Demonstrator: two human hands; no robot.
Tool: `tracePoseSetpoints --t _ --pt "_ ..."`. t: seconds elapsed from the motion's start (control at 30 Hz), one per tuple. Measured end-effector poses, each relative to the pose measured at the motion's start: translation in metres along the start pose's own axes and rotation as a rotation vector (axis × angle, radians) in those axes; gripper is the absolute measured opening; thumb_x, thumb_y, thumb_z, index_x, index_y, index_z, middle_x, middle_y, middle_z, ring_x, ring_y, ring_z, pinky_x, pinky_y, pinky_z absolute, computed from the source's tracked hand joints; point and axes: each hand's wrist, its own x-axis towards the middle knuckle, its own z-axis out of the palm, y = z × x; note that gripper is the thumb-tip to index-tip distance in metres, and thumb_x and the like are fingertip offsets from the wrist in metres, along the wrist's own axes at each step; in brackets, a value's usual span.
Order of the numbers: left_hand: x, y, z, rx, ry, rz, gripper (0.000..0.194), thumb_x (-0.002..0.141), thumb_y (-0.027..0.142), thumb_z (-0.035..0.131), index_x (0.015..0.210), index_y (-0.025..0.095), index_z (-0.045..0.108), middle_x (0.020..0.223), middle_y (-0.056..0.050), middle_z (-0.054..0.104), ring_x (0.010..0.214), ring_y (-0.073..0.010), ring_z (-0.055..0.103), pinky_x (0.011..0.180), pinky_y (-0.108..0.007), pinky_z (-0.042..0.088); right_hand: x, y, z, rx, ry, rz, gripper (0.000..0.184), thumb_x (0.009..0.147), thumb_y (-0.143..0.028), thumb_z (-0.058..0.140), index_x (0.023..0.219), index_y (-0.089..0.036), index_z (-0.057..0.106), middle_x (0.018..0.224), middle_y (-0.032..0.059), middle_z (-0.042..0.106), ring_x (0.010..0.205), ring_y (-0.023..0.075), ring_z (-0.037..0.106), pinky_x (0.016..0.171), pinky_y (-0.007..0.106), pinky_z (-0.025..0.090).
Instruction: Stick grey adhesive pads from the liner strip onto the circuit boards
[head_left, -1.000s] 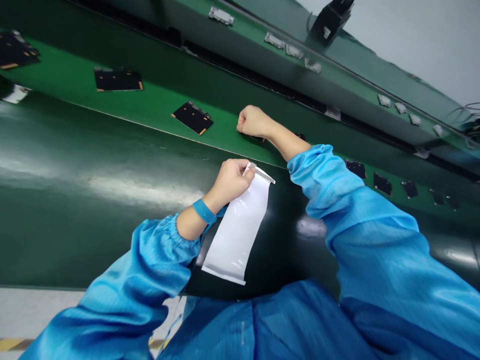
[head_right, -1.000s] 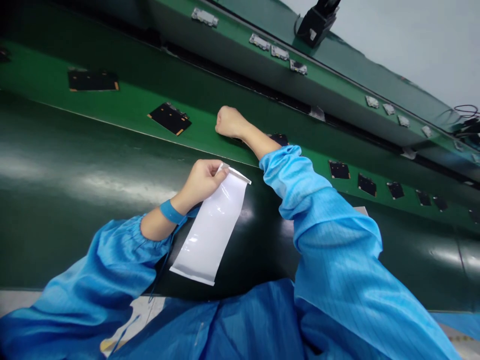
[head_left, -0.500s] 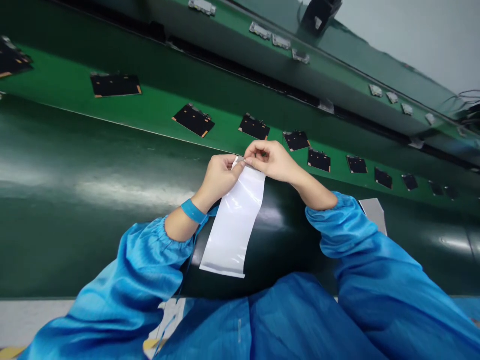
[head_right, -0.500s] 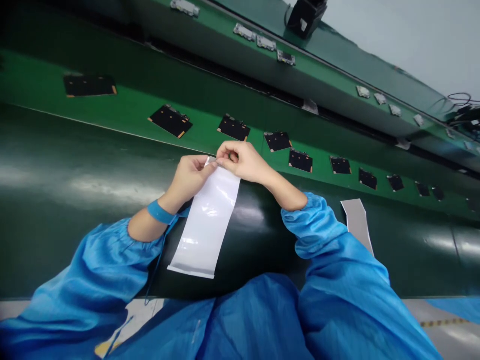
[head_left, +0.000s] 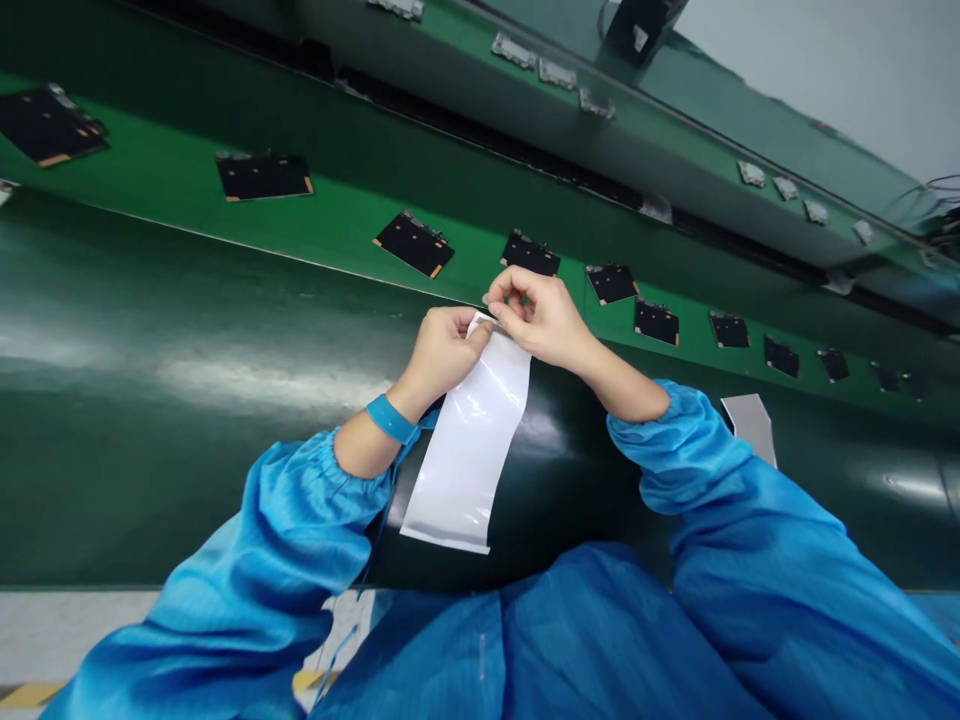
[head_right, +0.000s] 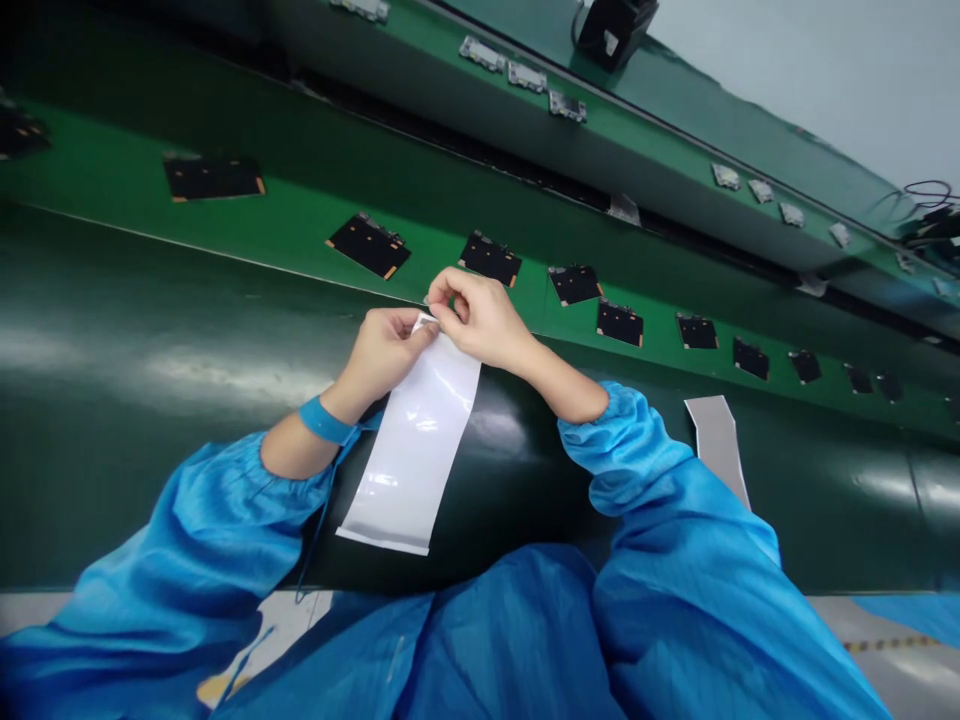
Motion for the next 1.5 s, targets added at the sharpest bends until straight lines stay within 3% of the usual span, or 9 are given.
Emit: tracePoseSetpoints --t 0.13,0.2,0.3,0.37,0.5,0.7,1.0,1.3,1.5 --pt "0.0 -0.001 -0.001 -0.029 -0.01 0.027 0.023 0.077 0.035 0.069 0.065 0.016 0.064 0.06 0.001 0.055 0.055 -0.0107 0.043 0.051 -0.024 0.032 0.004 0.007 -0.005 0.2 -0.022 0.032 0.029 0.092 -0.045 0.073 0.088 -0.022 0.055 0.077 -0.0023 0.054 0.061 0.0113 0.04 0.059 0.028 0.035" --pt "0.001 -0.003 -0.002 -0.057 -0.015 0.043 0.017 0.076 0.031 0.071 0.079 0.015 0.074 0.066 0.0 0.064 0.057 -0.0119 0.049 0.053 -0.024 0.037 0.003 0.012 -0.011 0.297 -0.073 0.01 0.038 0.092 -0.052 0.076 0.087 -0.021 0.054 0.076 -0.0027 0.051 0.062 0.0109 0.04 0.057 0.026 0.033" --pt "0.002 -0.005 -0.003 -0.097 -0.042 0.029 0.041 0.074 0.027 0.073 0.113 0.016 0.08 0.074 -0.001 0.072 0.056 -0.0131 0.054 0.054 -0.024 0.041 -0.002 0.018 -0.021 0.338 -0.186 0.004 0.04 0.095 -0.056 0.074 0.088 -0.021 0.054 0.075 -0.0035 0.048 0.062 0.0105 0.038 0.057 0.026 0.031" --pt "0.001 -0.006 -0.004 -0.111 -0.072 0.012 0.047 0.075 0.029 0.074 0.12 0.016 0.079 0.078 -0.002 0.075 0.058 -0.0143 0.059 0.055 -0.025 0.044 -0.006 0.02 -0.026 0.295 -0.237 0.011 0.037 0.099 -0.053 0.069 0.089 -0.021 0.054 0.075 -0.0037 0.047 0.062 0.0108 0.038 0.057 0.026 0.03" --pt "0.0 -0.004 -0.006 -0.107 -0.089 0.007 0.035 0.076 0.033 0.076 0.106 0.016 0.08 0.086 -0.005 0.078 0.068 -0.0167 0.065 0.061 -0.026 0.048 -0.013 0.019 -0.029 0.17 -0.244 -0.005 0.026 0.102 -0.042 0.063 0.089 -0.021 0.054 0.076 -0.0029 0.049 0.066 0.0122 0.04 0.061 0.028 0.03" --pt "0.0 -0.001 -0.005 -0.129 -0.087 0.027 0.03 0.076 0.041 0.081 0.094 0.017 0.076 0.079 -0.003 0.073 0.066 -0.0156 0.061 0.06 -0.026 0.046 -0.015 0.01 -0.024 -0.013 -0.242 -0.041 0.01 0.097 -0.023 0.055 0.089 -0.022 0.049 0.076 -0.0025 0.049 0.068 0.0139 0.042 0.065 0.03 0.029" --pt "0.001 -0.005 -0.002 -0.057 -0.015 0.075 0.02 0.077 0.035 0.077 0.088 0.018 0.074 0.08 -0.003 0.073 0.07 -0.0165 0.063 0.062 -0.026 0.047 -0.019 0.002 -0.019 -0.175 -0.187 -0.072 0.008 0.093 -0.017 0.051 0.09 -0.023 0.047 0.076 -0.001 0.051 0.067 0.0155 0.044 0.065 0.032 0.028" --pt "0.0 -0.004 0.0 -0.047 0.007 0.114 0.017 0.076 0.034 0.078 0.079 0.018 0.072 0.075 -0.002 0.071 0.068 -0.0156 0.06 0.062 -0.027 0.046 -0.025 0.002 -0.014 -0.193 -0.138 -0.035 0.01 0.09 -0.018 0.057 0.089 -0.023 0.048 0.069 -0.0036 0.05 0.063 0.0145 0.046 0.064 0.031 0.03" --pt "-0.001 -0.004 0.0 -0.021 0.032 0.071 0.016 0.076 0.033 0.078 0.08 0.018 0.073 0.076 -0.003 0.072 0.067 -0.0153 0.06 0.061 -0.026 0.045 -0.025 0.009 -0.015 -0.196 0.009 -0.035 0.007 0.096 -0.022 0.058 0.096 -0.023 0.051 0.078 -0.0021 0.056 0.063 0.014 0.046 0.067 0.031 0.037"
